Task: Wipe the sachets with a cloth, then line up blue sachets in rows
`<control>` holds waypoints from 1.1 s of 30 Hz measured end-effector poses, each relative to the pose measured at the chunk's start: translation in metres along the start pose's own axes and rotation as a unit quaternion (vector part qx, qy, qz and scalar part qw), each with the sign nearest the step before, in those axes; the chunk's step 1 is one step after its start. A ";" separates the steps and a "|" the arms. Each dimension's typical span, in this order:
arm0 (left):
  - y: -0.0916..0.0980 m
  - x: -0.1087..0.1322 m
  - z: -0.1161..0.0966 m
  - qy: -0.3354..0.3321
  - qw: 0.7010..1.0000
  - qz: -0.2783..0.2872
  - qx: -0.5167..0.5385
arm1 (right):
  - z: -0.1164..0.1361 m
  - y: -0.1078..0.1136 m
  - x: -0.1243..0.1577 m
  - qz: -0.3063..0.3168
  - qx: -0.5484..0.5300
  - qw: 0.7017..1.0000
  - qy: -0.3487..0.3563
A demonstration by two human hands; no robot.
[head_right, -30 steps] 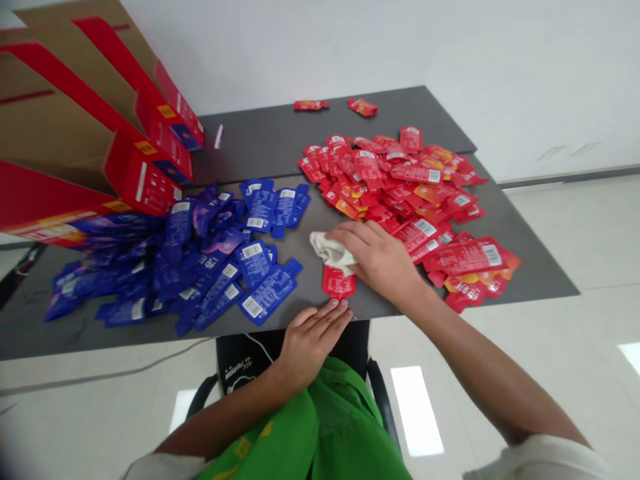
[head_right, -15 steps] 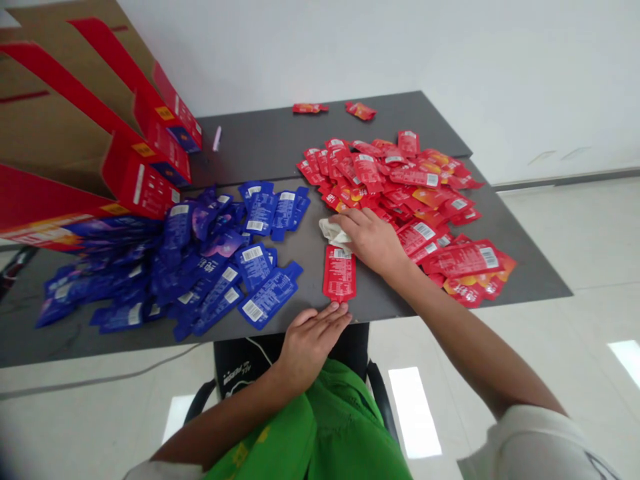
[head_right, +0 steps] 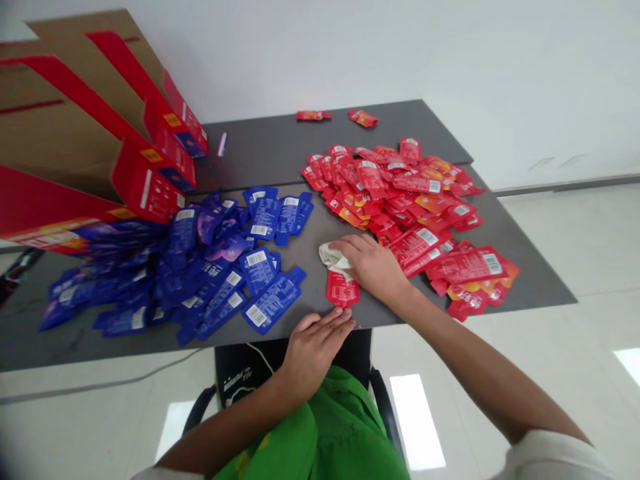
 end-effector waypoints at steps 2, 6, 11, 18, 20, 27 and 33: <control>0.002 -0.002 0.000 0.001 1.000 -0.003 0.004 | -0.011 0.009 -0.011 -0.036 0.015 0.999 -0.023; 0.010 -0.019 0.005 0.037 0.999 0.012 0.037 | -0.002 0.049 0.011 -0.190 -0.043 0.978 -0.072; 0.014 -0.047 0.018 0.138 0.989 0.039 -0.022 | 0.017 0.058 0.087 -0.277 -0.129 0.932 -0.194; -0.006 -0.065 0.020 0.197 0.970 0.117 -0.077 | 0.013 0.011 0.151 -0.297 -0.196 0.868 -0.345; -0.005 -0.072 0.022 0.227 0.960 0.142 -0.083 | 0.011 0.003 0.156 -0.302 -0.214 0.854 -0.365; 0.009 -0.093 0.018 0.270 0.917 0.281 -0.084 | 0.007 -0.002 0.156 -0.318 -0.230 0.841 -0.373; 0.018 -0.092 0.025 0.235 0.932 0.268 -0.062 | 0.005 -0.005 0.157 -0.324 -0.229 0.841 -0.367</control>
Point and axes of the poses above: each hand's wrist, its own x-axis away from the middle knuckle, its own y-axis out of the back of the hand, z = x × y, the point moved 7 cm from there along -x, towards the middle knuckle, and after that the axes turned 1 degree about -y, right-handed, at the moved point
